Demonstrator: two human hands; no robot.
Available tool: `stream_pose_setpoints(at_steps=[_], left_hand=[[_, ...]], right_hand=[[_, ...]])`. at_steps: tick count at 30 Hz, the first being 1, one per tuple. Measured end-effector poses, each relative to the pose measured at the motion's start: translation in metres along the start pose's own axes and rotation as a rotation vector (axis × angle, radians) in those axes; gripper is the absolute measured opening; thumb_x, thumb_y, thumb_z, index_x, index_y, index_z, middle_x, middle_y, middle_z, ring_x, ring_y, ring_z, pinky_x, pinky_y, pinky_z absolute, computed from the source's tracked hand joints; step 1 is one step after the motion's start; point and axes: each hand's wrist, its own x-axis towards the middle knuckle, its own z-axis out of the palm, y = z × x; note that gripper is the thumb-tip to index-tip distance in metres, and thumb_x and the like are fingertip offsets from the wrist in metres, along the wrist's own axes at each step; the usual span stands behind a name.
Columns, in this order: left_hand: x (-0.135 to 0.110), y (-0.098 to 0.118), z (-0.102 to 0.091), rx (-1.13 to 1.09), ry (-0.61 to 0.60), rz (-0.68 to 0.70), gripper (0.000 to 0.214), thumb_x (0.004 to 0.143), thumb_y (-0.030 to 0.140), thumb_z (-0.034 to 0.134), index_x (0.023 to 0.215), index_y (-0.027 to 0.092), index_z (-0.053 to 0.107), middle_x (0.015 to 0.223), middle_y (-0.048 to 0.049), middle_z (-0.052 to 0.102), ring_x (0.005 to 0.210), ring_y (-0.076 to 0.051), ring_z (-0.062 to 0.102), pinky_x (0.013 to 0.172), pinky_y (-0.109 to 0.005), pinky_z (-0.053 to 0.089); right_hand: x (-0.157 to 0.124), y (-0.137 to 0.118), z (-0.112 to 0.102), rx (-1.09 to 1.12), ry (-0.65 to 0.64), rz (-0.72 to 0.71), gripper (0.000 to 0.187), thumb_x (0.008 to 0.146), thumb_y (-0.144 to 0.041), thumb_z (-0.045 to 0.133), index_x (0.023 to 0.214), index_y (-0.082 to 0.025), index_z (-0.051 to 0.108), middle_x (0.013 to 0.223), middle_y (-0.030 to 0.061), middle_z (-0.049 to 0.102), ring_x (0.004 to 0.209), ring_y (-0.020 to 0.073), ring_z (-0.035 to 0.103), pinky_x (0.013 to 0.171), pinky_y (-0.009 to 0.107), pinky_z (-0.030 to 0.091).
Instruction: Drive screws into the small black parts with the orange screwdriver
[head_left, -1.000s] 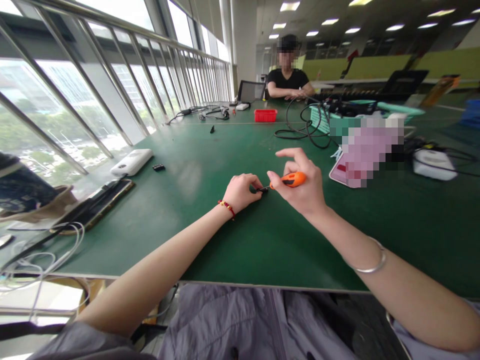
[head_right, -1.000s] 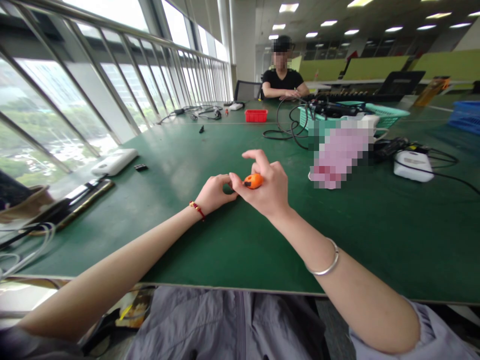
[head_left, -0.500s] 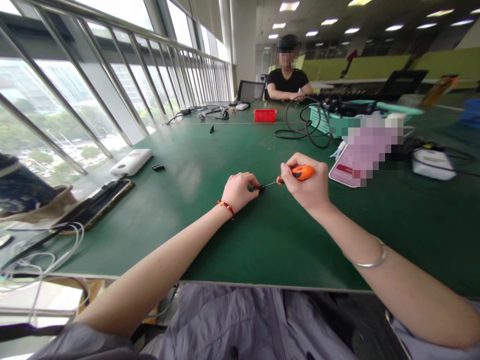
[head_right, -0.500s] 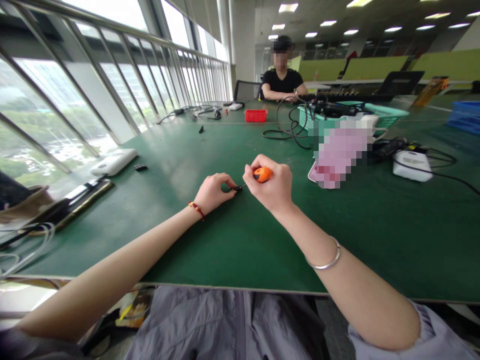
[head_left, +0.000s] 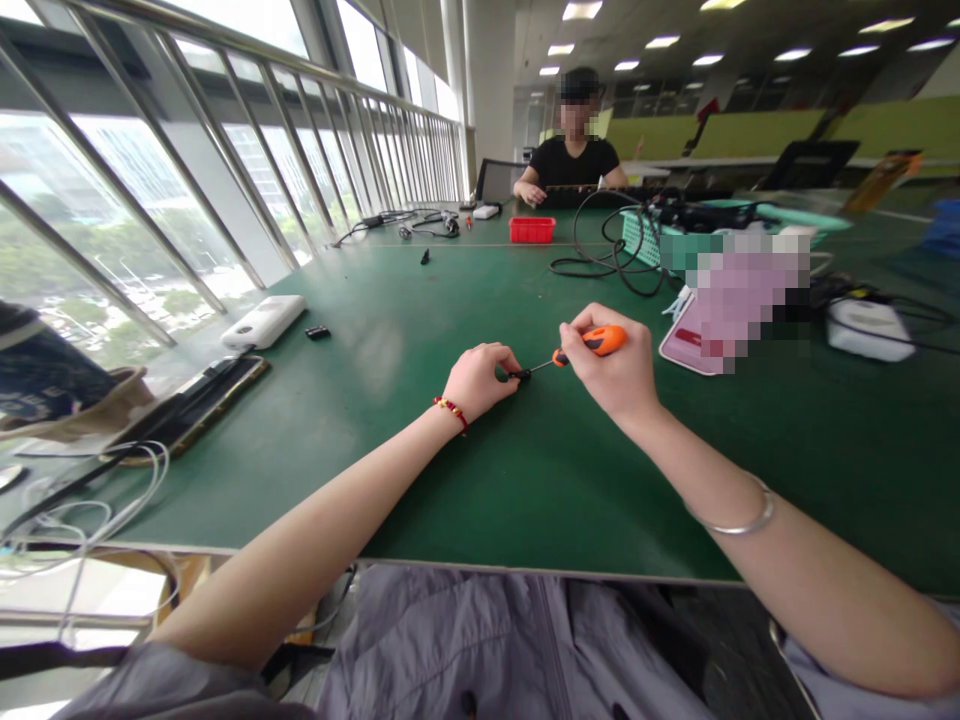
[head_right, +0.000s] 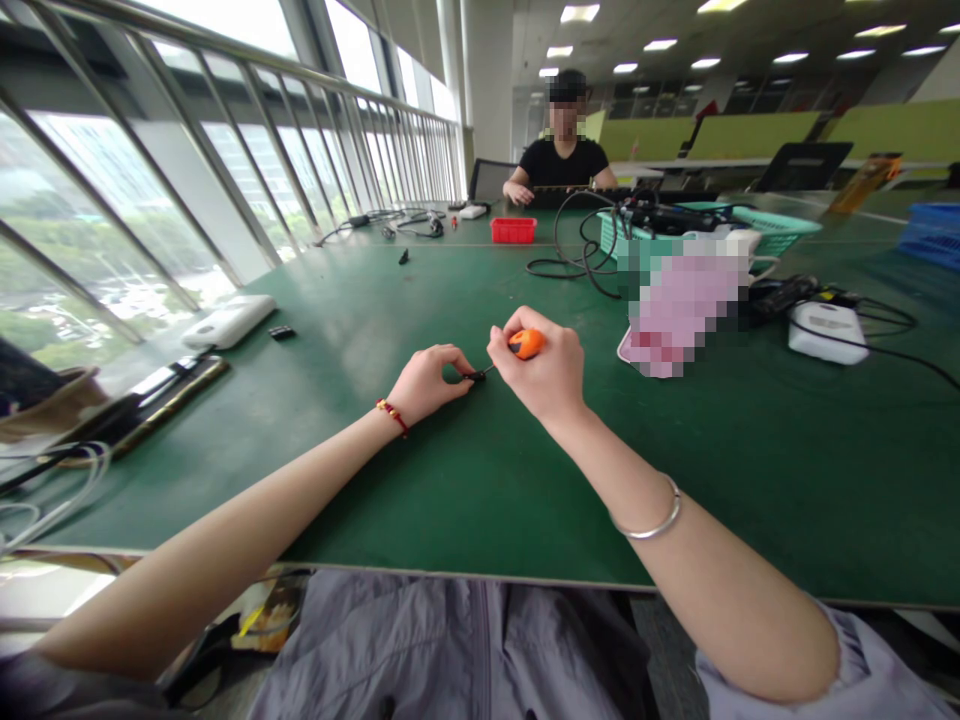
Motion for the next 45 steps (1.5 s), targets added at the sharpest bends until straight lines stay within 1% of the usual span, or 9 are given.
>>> stream_pose_setpoints(at_steps=[5, 11, 18, 26, 30, 34, 37, 41, 45], left_hand=[[-0.0004, -0.0013, 0.0004, -0.017, 0.001, -0.001, 0.006, 0.066, 0.016, 0.063, 0.072, 0.018, 0.065, 0.080, 0.0003, 0.068, 0.080, -0.017, 0.062, 0.078, -0.030, 0.048], [-0.0001, -0.0022, 0.0011, -0.019, 0.002, -0.001, 0.006, 0.066, 0.016, 0.063, 0.071, 0.018, 0.065, 0.079, 0.0006, 0.068, 0.079, -0.017, 0.062, 0.077, -0.030, 0.048], [0.0001, -0.0016, 0.0005, -0.010, -0.002, -0.003, 0.005, 0.066, 0.016, 0.063, 0.071, 0.018, 0.065, 0.079, 0.0003, 0.068, 0.079, -0.017, 0.062, 0.077, -0.030, 0.048], [0.0008, -0.0036, 0.0009, -0.028, -0.005, -0.008, 0.006, 0.067, 0.017, 0.063, 0.072, 0.017, 0.066, 0.080, 0.0002, 0.068, 0.079, -0.017, 0.062, 0.078, -0.030, 0.048], [0.0011, -0.0055, 0.0013, -0.040, -0.003, 0.014, 0.006, 0.067, 0.017, 0.063, 0.072, 0.017, 0.067, 0.080, -0.0004, 0.068, 0.079, -0.017, 0.062, 0.079, -0.030, 0.048], [0.0010, -0.0058, 0.0003, -0.066, -0.005, 0.003, 0.005, 0.067, 0.017, 0.064, 0.071, 0.018, 0.067, 0.079, -0.0001, 0.068, 0.079, -0.017, 0.062, 0.079, -0.030, 0.048], [0.0008, -0.0056, -0.0006, -0.102, -0.013, -0.010, 0.004, 0.068, 0.017, 0.064, 0.071, 0.017, 0.067, 0.079, -0.0003, 0.068, 0.078, -0.016, 0.062, 0.079, -0.029, 0.049], [0.0007, -0.0059, -0.0012, -0.139, -0.019, -0.017, 0.004, 0.068, 0.018, 0.065, 0.071, 0.016, 0.067, 0.078, -0.0009, 0.067, 0.076, -0.015, 0.062, 0.076, -0.028, 0.049], [0.0016, -0.0075, -0.0010, -0.158, -0.031, -0.015, 0.005, 0.068, 0.018, 0.065, 0.072, 0.016, 0.067, 0.078, -0.0013, 0.067, 0.075, -0.015, 0.062, 0.075, -0.028, 0.049]], right_hand=[[0.0006, 0.0022, 0.0021, 0.037, 0.021, 0.055, 0.012, 0.069, -0.028, 0.060, 0.072, -0.022, 0.050, 0.058, -0.0038, 0.052, 0.049, 0.0119, 0.047, 0.053, 0.026, 0.038], [0.0000, 0.0030, 0.0028, 0.045, 0.064, -0.016, 0.036, 0.067, -0.031, 0.064, 0.098, -0.023, 0.047, 0.071, -0.0020, 0.055, 0.053, 0.0136, 0.051, 0.053, 0.028, 0.042], [-0.0017, -0.0033, 0.0002, 0.022, -0.062, 0.036, 0.020, 0.079, -0.043, 0.052, 0.081, -0.023, 0.052, 0.048, -0.0057, 0.048, 0.048, 0.0138, 0.050, 0.055, 0.027, 0.039], [-0.0008, 0.0008, 0.0023, 0.044, 0.059, -0.026, 0.041, 0.071, -0.038, 0.061, 0.106, -0.022, 0.047, 0.069, -0.0026, 0.054, 0.060, 0.0153, 0.054, 0.059, 0.028, 0.042], [-0.0021, -0.0023, 0.0008, 0.020, 0.001, 0.019, 0.024, 0.077, -0.044, 0.055, 0.089, -0.022, 0.053, 0.049, -0.0067, 0.046, 0.048, 0.0126, 0.047, 0.058, 0.026, 0.040], [-0.0023, -0.0045, -0.0002, 0.026, -0.046, 0.029, 0.020, 0.079, -0.041, 0.054, 0.074, -0.022, 0.054, 0.048, -0.0056, 0.046, 0.046, 0.0109, 0.045, 0.055, 0.024, 0.038], [-0.0009, -0.0012, 0.0013, 0.040, 0.027, 0.004, 0.018, 0.075, -0.036, 0.057, 0.087, -0.022, 0.055, 0.058, -0.0036, 0.052, 0.052, 0.0129, 0.050, 0.056, 0.026, 0.041], [0.0000, 0.0037, 0.0040, 0.058, 0.088, -0.065, 0.037, 0.071, -0.036, 0.062, 0.103, -0.024, 0.049, 0.080, 0.0031, 0.059, 0.059, 0.0158, 0.054, 0.057, 0.030, 0.044], [-0.0014, 0.0011, 0.0028, 0.008, 0.067, 0.006, 0.030, 0.075, -0.042, 0.057, 0.098, -0.022, 0.052, 0.061, -0.0024, 0.054, 0.051, 0.0145, 0.050, 0.056, 0.029, 0.042]])
